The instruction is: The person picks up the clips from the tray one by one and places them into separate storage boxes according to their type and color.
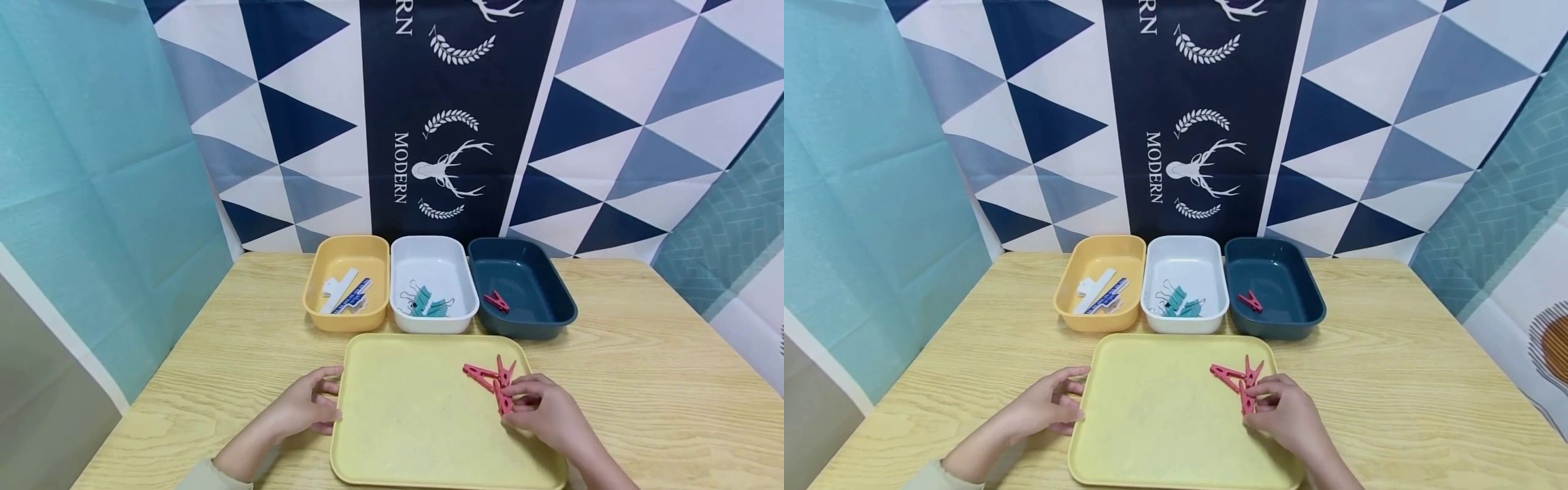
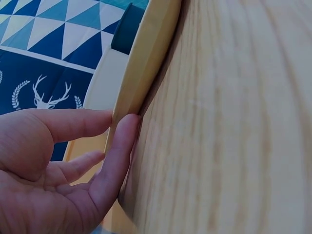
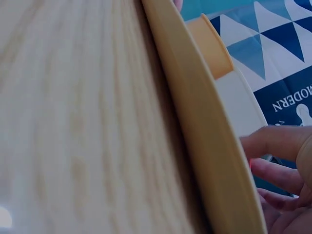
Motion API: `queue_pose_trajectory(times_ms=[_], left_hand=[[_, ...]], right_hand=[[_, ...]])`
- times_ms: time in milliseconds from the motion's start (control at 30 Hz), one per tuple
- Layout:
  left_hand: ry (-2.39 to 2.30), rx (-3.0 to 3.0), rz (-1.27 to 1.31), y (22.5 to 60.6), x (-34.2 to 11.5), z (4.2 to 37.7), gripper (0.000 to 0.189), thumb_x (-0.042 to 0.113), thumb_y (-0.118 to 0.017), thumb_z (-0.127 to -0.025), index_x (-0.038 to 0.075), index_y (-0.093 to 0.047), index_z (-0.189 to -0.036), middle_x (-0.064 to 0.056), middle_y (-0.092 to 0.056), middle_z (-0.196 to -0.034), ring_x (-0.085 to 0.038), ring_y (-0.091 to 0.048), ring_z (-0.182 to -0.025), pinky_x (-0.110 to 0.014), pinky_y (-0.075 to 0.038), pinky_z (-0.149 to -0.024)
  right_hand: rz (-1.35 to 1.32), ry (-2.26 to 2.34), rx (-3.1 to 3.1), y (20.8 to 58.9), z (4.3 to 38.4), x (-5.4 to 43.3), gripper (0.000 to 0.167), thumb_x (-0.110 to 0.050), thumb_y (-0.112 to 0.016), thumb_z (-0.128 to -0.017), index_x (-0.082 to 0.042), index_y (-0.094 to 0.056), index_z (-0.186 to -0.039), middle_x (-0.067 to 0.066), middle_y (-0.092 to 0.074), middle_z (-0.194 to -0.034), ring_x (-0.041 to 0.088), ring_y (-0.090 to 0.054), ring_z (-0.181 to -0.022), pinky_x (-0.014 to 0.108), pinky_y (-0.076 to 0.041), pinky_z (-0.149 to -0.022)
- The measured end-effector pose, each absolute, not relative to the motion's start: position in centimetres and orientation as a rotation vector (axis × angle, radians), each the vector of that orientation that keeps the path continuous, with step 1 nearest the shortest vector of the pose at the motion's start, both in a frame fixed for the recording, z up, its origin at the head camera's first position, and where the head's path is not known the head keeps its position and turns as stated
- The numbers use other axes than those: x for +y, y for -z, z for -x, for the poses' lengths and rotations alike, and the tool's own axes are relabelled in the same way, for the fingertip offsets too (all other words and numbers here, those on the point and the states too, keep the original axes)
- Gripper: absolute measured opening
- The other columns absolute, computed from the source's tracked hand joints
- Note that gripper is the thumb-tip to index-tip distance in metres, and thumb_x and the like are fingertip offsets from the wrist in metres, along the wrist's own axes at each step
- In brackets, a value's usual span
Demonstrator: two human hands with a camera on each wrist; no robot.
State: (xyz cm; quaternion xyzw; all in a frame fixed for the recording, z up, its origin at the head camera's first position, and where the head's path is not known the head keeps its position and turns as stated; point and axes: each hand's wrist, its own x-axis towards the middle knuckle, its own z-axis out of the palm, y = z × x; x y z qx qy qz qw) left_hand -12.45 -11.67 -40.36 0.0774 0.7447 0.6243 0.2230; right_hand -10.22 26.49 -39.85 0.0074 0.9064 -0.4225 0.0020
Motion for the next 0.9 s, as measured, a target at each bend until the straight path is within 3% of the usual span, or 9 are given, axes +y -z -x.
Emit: queue_pose_trajectory(times_ms=[133, 433, 567, 733, 900], left_hand=[[-1.727, 2.053, -0.213, 40.4, -11.69, 12.47, 0.075, -0.008, -0.067, -0.077, 0.0, -0.031, -0.142, -0.018, -0.043, -0.113, -0.022, -0.057, -0.086, -0.039, -0.058, -0.065], [-1.719, 2.056, -0.222, 40.43, -11.8, 12.5, 0.075, -0.008, -0.067, -0.077, 0.0, -0.031, -0.142, -0.018, -0.043, -0.114, -0.022, -0.056, -0.086, -0.039, -0.058, -0.066], [-1.716, 2.057, -0.222, 40.44, -11.84, 12.52, 0.075, -0.008, -0.067, -0.077, 0.001, -0.03, -0.142, -0.018, -0.042, -0.114, -0.022, -0.056, -0.086, -0.039, -0.058, -0.066], [-1.725, 2.054, -0.215, 40.47, -11.8, 12.54, 0.076, -0.009, -0.068, -0.077, 0.0, -0.031, -0.142, -0.018, -0.042, -0.113, -0.022, -0.056, -0.086, -0.039, -0.058, -0.066], [-1.721, 2.059, -0.215, 40.52, -11.78, 12.52, 0.076, -0.009, -0.068, -0.077, 0.0, -0.031, -0.142, -0.018, -0.043, -0.114, -0.021, -0.056, -0.087, -0.039, -0.058, -0.066]], right_hand=[[-0.059, 1.388, 2.783, 39.74, 10.32, 26.63, 0.03, -0.007, -0.084, -0.064, -0.003, -0.071, -0.091, 0.011, -0.059, -0.107, 0.013, -0.063, -0.077, 0.019, -0.054, -0.064], [-0.219, 1.496, 2.646, 39.64, 10.5, 26.87, 0.038, -0.012, -0.085, -0.064, 0.001, -0.067, -0.096, 0.005, -0.065, -0.085, 0.015, -0.061, -0.078, 0.021, -0.051, -0.064], [-0.249, 1.568, 2.585, 39.5, 10.72, 27.09, 0.042, -0.013, -0.083, -0.067, 0.001, -0.063, -0.102, 0.006, -0.064, -0.091, 0.015, -0.06, -0.082, 0.022, -0.05, -0.067], [-0.242, 1.618, 2.574, 39.25, 10.92, 27.23, 0.057, -0.014, -0.081, -0.072, 0.0, -0.056, -0.122, 0.009, -0.059, -0.102, 0.016, -0.057, -0.087, 0.024, -0.05, -0.069], [-0.223, 1.616, 2.605, 38.97, 11.13, 27.3, 0.067, -0.013, -0.079, -0.073, 0.0, -0.049, -0.131, 0.011, -0.058, -0.104, 0.014, -0.056, -0.086, 0.021, -0.051, -0.07]])
